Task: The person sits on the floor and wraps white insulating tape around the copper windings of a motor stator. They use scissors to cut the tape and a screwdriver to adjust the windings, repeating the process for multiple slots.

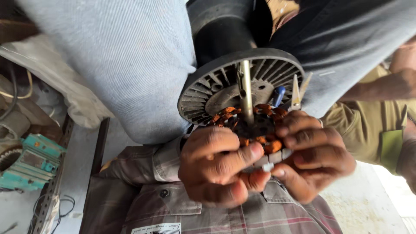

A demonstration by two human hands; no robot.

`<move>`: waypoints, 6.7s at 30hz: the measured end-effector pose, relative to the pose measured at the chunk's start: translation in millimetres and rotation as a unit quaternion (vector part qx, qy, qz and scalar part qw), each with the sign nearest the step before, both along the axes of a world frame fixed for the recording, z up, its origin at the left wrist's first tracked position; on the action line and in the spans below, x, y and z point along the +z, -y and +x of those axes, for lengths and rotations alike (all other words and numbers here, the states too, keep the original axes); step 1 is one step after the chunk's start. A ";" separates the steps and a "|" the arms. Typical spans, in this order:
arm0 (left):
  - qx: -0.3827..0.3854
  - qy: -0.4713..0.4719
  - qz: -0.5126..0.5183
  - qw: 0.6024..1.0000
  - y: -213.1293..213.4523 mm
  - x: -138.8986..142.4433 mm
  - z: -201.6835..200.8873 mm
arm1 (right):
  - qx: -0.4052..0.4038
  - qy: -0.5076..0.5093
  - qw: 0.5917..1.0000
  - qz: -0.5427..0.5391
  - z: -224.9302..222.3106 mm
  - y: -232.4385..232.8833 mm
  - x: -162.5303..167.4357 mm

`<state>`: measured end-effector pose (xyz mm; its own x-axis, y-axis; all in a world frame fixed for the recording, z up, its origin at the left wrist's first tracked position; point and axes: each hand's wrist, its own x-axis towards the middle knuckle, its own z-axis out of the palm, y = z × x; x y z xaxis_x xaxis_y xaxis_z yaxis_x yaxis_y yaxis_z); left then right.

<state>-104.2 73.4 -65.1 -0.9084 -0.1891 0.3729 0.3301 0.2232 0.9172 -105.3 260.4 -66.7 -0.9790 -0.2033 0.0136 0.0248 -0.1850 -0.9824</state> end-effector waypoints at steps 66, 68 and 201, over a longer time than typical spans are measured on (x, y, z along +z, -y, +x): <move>0.023 0.025 0.032 0.999 2.0 2.8 -3.0 | 0.012 0.047 0.984 0.169 -13.8 15.0 21.6; 0.009 0.021 0.037 0.999 5.6 -0.2 -4.6 | 0.023 0.038 0.986 0.161 -16.0 12.8 18.0; -0.255 -0.001 -0.324 0.911 66.9 10.1 67.7 | -0.078 0.038 0.996 0.018 92.7 -1.9 2.1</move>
<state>-36.5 6.5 -55.0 -0.8156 0.5185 0.2569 0.5439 0.5353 0.6463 -12.6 262.3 -64.6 -0.9967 -0.0470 -0.0666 0.0732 -0.1571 -0.9849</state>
